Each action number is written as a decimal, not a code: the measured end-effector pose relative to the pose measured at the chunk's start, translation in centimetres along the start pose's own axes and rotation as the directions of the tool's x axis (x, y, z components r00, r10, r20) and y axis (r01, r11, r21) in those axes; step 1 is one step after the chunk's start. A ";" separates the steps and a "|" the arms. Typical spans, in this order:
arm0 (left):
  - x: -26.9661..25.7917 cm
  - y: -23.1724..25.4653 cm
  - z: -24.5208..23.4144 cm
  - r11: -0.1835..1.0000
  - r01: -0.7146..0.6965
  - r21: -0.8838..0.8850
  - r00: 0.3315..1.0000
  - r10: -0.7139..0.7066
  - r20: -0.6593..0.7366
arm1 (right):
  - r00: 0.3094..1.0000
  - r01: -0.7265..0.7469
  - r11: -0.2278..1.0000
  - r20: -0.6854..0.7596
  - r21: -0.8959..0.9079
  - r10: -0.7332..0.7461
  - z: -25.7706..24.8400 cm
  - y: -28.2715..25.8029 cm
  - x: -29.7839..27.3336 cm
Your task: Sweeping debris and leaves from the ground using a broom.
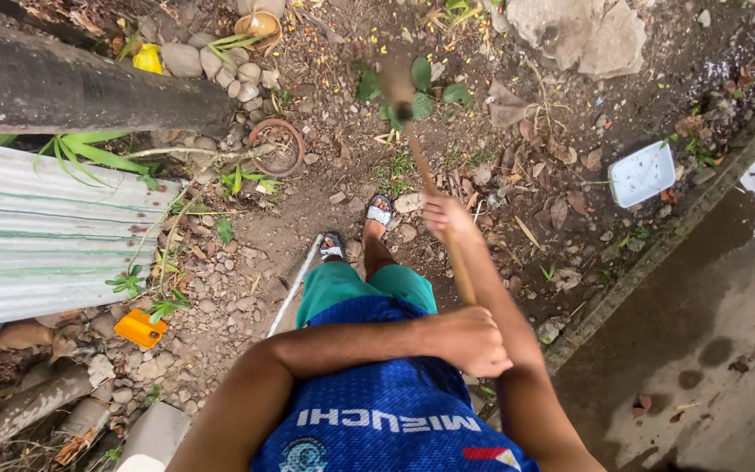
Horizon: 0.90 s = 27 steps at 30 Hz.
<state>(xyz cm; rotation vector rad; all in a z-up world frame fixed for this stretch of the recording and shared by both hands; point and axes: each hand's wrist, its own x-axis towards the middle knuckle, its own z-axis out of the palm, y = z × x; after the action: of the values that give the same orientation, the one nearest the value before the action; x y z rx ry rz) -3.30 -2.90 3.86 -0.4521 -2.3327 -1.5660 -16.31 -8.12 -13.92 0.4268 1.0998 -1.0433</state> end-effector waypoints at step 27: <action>1.0 -2.2 3.1 0.962 0.112 -0.248 0.991 -0.089 0.101 | 0.965 0.212 0.931 -0.214 0.296 -0.151 -11.1 0.9 -2.9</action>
<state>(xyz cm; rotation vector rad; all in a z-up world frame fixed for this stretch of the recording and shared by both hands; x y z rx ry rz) -5.36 -0.72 1.33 -0.4751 -2.2594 -1.9425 -21.52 1.85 -16.42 0.7024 1.1575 -1.3754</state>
